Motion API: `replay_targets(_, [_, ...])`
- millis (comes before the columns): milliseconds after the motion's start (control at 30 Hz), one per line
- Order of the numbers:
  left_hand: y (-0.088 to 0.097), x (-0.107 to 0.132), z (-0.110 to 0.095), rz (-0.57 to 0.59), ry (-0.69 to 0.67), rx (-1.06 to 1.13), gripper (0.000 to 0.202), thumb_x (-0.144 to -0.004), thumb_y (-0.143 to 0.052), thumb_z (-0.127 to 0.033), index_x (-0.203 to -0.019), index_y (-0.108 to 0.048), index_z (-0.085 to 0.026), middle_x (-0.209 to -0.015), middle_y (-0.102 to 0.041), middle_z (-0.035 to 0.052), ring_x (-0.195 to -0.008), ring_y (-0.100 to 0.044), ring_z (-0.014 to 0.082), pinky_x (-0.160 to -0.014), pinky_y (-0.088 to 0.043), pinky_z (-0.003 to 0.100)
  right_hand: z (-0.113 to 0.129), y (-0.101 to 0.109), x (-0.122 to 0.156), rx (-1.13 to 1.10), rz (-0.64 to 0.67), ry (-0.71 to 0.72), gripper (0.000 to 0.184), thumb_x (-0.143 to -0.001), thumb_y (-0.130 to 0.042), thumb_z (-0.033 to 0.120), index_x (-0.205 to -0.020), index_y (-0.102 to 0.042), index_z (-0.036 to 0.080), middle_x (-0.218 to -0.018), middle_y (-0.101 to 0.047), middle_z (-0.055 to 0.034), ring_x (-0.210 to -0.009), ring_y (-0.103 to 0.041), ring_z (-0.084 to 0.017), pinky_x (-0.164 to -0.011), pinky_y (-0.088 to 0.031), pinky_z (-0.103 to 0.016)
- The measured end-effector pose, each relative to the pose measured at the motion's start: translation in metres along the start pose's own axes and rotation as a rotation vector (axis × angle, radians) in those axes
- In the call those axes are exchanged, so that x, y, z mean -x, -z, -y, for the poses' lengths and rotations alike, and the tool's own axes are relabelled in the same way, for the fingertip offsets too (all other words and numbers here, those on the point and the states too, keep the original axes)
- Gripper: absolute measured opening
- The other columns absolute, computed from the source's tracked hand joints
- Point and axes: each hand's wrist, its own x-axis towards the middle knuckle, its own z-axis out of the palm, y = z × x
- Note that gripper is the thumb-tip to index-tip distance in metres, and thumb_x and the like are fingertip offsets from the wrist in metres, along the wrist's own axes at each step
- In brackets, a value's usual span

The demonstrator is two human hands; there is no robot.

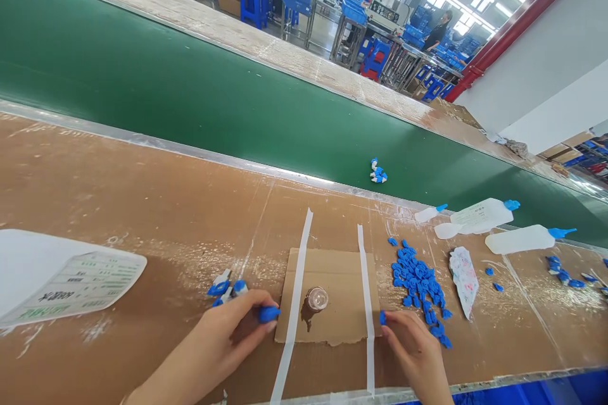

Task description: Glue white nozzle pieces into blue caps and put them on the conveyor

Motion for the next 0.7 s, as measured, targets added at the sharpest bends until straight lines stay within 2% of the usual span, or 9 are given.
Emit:
replay_targets(67, [-0.01,0.008,-0.004,0.061,0.159,0.272,0.022,-0.088,-0.052,-0.041,-0.1,-0.063,-0.025,-0.076,-0.07,-0.001,-0.062,-0.065,0.0145,-0.049,-0.05,0.02,0.034,-0.009,-0.012,-0.005,0.073,0.148,0.019,-0.091,-0.058,0.04,-0.091,-0.072,0.026,-0.083,-0.075,-0.0046,-0.077,-0.069,-0.019,-0.069,-0.055,-0.029])
replay_targets(133, [-0.02,0.013,-0.008,0.088,0.27,0.493,0.037,-0.086,-0.054,-0.053,-0.104,-0.066,-0.023,-0.077,-0.068,0.0011,-0.058,-0.061,0.0138,-0.047,-0.05,0.021,0.064,-0.019,-0.027,0.022,0.12,0.281,0.014,-0.093,-0.057,0.032,-0.091,-0.069,0.025,-0.082,-0.074,-0.0034,-0.075,-0.067,-0.018,-0.068,-0.052,-0.028])
replay_targets(233, [-0.027,0.016,-0.013,0.098,0.378,0.745,0.059,-0.081,-0.054,-0.068,-0.113,-0.067,-0.021,-0.078,-0.066,0.0031,-0.059,-0.06,0.0139,-0.057,-0.055,0.026,0.089,-0.032,-0.046,0.094,0.13,0.369,0.017,-0.095,-0.054,0.031,-0.086,-0.066,0.023,-0.078,-0.073,-0.0026,-0.07,-0.065,-0.017,-0.065,-0.048,-0.029])
replay_targets(333, [-0.022,0.017,-0.017,0.142,0.427,0.938,0.07,-0.078,-0.053,-0.074,-0.122,-0.064,-0.021,-0.076,-0.067,0.0033,-0.061,-0.062,0.0153,-0.07,-0.057,0.032,0.092,-0.039,-0.055,0.164,0.158,0.369,0.02,-0.095,-0.052,0.034,-0.086,-0.066,0.024,-0.076,-0.073,-0.0023,-0.069,-0.065,-0.018,-0.065,-0.046,-0.03])
replay_targets(467, [-0.014,0.018,-0.019,0.157,0.427,1.07,0.069,-0.073,-0.059,-0.074,-0.113,-0.07,-0.02,-0.087,-0.066,0.0068,-0.068,-0.064,0.0178,-0.066,-0.058,0.034,0.092,-0.04,-0.057,0.196,0.193,0.364,0.025,-0.096,-0.051,0.039,-0.084,-0.068,0.024,-0.074,-0.073,-0.002,-0.066,-0.065,-0.018,-0.063,-0.046,-0.03])
replay_targets(567, [-0.019,0.017,-0.017,0.121,0.455,1.124,0.067,-0.07,-0.065,-0.072,-0.111,-0.071,-0.02,-0.095,-0.066,0.0081,-0.075,-0.067,0.0196,-0.068,-0.058,0.034,0.095,-0.038,-0.058,0.169,0.192,0.339,0.028,-0.095,-0.051,0.043,-0.084,-0.07,0.024,-0.075,-0.074,-0.0032,-0.067,-0.067,-0.019,-0.063,-0.048,-0.03])
replay_targets(633, [-0.025,0.015,-0.015,0.075,0.479,1.136,0.063,-0.069,-0.07,-0.067,-0.109,-0.073,-0.018,-0.092,-0.068,0.0073,-0.076,-0.067,0.0185,-0.074,-0.056,0.034,0.097,-0.035,-0.058,0.118,0.198,0.288,0.026,-0.092,-0.056,0.044,-0.084,-0.072,0.025,-0.075,-0.074,-0.0038,-0.066,-0.066,-0.019,-0.061,-0.05,-0.03])
replay_targets(700, [-0.032,0.011,-0.016,0.032,0.502,1.169,0.062,-0.066,-0.075,-0.064,-0.105,-0.074,-0.016,-0.085,-0.07,0.006,-0.073,-0.067,0.0177,-0.074,-0.056,0.032,0.096,-0.033,-0.054,0.009,0.187,0.188,0.022,-0.087,-0.062,0.043,-0.084,-0.073,0.025,-0.073,-0.073,-0.0038,-0.062,-0.064,-0.019,-0.058,-0.051,-0.029])
